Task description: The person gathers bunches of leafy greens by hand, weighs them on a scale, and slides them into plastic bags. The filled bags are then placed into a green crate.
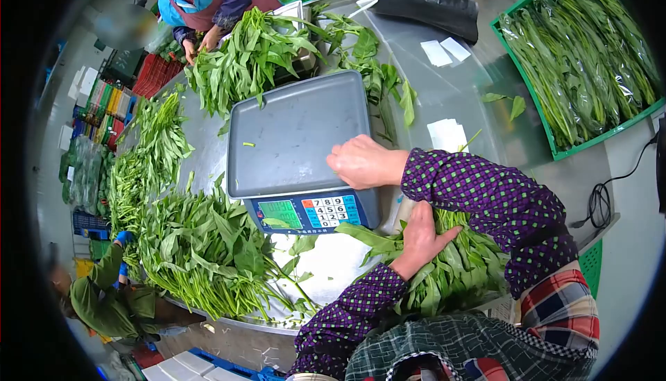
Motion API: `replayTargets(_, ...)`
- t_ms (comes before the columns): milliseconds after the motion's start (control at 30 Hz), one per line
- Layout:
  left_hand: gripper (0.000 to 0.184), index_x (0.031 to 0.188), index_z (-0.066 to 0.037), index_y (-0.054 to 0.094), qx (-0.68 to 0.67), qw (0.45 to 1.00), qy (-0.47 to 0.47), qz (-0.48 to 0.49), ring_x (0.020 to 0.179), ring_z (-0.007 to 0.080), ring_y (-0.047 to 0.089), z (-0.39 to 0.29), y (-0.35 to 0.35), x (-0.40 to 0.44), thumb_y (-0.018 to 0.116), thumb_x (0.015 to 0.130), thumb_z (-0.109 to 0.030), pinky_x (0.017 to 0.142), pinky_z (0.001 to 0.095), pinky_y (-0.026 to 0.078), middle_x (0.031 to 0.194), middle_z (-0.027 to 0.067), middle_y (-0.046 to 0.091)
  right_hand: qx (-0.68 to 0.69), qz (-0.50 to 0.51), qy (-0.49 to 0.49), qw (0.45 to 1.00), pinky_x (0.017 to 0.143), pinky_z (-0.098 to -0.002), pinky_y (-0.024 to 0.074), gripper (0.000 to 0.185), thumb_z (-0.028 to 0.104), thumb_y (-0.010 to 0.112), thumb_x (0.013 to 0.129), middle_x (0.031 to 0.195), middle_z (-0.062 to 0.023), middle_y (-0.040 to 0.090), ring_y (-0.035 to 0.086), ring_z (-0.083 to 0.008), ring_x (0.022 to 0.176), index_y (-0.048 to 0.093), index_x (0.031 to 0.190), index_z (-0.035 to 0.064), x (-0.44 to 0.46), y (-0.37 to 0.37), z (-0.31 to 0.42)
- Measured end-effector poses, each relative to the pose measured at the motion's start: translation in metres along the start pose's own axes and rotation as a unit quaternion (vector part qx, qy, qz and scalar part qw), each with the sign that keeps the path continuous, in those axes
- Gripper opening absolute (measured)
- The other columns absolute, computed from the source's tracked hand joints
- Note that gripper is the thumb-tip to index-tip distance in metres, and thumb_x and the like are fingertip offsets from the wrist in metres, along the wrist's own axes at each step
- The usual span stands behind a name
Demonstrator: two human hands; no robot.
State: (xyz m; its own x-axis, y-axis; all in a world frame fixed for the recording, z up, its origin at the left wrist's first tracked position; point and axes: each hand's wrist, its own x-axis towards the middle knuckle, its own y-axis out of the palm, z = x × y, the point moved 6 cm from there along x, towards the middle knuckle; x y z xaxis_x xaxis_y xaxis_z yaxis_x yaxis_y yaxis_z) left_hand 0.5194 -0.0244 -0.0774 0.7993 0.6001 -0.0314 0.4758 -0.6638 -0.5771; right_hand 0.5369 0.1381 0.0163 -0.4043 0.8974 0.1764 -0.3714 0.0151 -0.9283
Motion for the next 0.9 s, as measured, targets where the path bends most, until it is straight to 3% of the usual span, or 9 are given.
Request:
replayTargets(100,0.098,0.136,0.014,0.024,0.002,0.999,-0.029,0.016,0.125,0.0430,0.041,0.003,-0.002,-0.004,0.077,0.073,-0.039,0.104,0.0424,0.037,0.134,0.0325,0.039,-0.011,-0.010,0.051,0.999,0.061,-0.0465,0.0501,0.013,0.016,0.058,0.073,0.079,-0.0143,0.062,0.063,-0.0353,0.071,0.058,0.077,0.0030,0.002,-0.021,-0.023)
replayTargets(167,0.100,0.139,0.011,0.023,0.015,0.997,0.029,-0.073,0.126,0.0427,0.041,-0.003,-0.011,-0.007,0.077,0.072,-0.039,0.103,0.0434,0.037,0.135,0.0318,0.039,0.025,-0.037,0.011,0.999,0.062,-0.0456,0.0510,0.016,0.018,0.057,0.073,0.080,-0.0143,0.063,0.063,-0.0356,0.071,0.061,0.078,0.0029,0.000,-0.043,-0.023)
replayTargets(233,0.105,0.141,0.011,0.018,0.011,0.998,0.019,-0.051,0.130,0.0429,0.037,0.001,-0.004,-0.010,0.077,0.072,-0.040,0.106,0.0424,0.035,0.139,0.0326,0.034,-0.048,0.179,0.009,0.983,0.063,-0.0448,0.0517,0.015,0.015,0.060,0.070,0.080,-0.0148,0.063,0.064,-0.0352,0.073,0.064,0.077,0.0023,-0.006,-0.030,-0.017)
replayTargets(400,0.102,0.140,0.012,0.021,0.039,0.999,0.003,-0.021,0.128,0.0426,0.039,-0.003,-0.011,-0.008,0.075,0.073,-0.043,0.106,0.0424,0.035,0.139,0.0326,0.035,-0.120,0.111,-0.082,0.983,0.061,-0.0439,0.0519,0.019,0.012,0.067,0.062,0.075,-0.0157,0.063,0.065,-0.0341,0.073,0.065,0.076,-0.0011,-0.004,-0.027,0.001)
replayTargets(500,0.101,0.141,0.010,0.022,0.047,0.999,-0.014,-0.014,0.128,0.0416,0.040,-0.002,-0.010,-0.012,0.076,0.073,-0.042,0.105,0.0414,0.038,0.137,0.0325,0.037,-0.177,-0.108,0.048,0.977,0.060,-0.0432,0.0512,0.027,0.009,0.063,0.066,0.088,-0.0177,0.063,0.065,-0.0318,0.076,0.062,0.090,-0.0019,0.000,-0.079,-0.060)
replayTargets(633,0.096,0.137,0.010,0.028,-0.032,0.998,-0.035,-0.041,0.121,0.0412,0.046,0.004,-0.016,-0.018,0.077,0.072,-0.041,0.100,0.0426,0.041,0.133,0.0313,0.043,-0.029,-0.294,0.131,0.946,0.068,-0.0402,0.0516,0.034,0.021,0.065,0.081,0.099,-0.0163,0.062,0.063,-0.0332,0.079,0.061,0.109,0.0021,-0.089,-0.140,-0.100)
replayTargets(700,0.091,0.136,0.010,0.032,-0.071,0.994,-0.056,-0.061,0.118,0.0404,0.050,0.017,-0.012,-0.016,0.076,0.074,-0.040,0.098,0.0421,0.042,0.128,0.0311,0.048,0.024,-0.156,0.289,0.944,0.072,-0.0400,0.0510,0.039,0.028,0.064,0.085,0.102,-0.0180,0.062,0.063,-0.0330,0.082,0.061,0.113,0.0017,-0.142,-0.106,-0.120)
replayTargets(767,0.085,0.135,0.010,0.035,-0.170,0.978,-0.112,-0.050,0.114,0.0388,0.055,0.018,-0.012,-0.004,0.074,0.077,-0.038,0.097,0.0402,0.044,0.125,0.0314,0.051,-0.062,-0.180,0.226,0.955,0.072,-0.0397,0.0501,0.034,0.028,0.061,0.088,0.100,-0.0176,0.063,0.064,-0.0308,0.083,0.063,0.108,0.0005,-0.189,-0.067,-0.115)
replayTargets(900,0.073,0.135,0.012,0.035,-0.314,0.938,-0.108,-0.097,0.119,0.0322,0.053,0.031,0.004,0.023,0.071,0.083,-0.026,0.100,0.0362,0.041,0.131,0.0308,0.048,0.077,-0.143,0.316,0.935,0.073,-0.0398,0.0491,0.029,0.028,0.059,0.089,0.095,-0.0161,0.064,0.063,-0.0319,0.082,0.065,0.098,0.0013,-0.215,-0.026,-0.102)
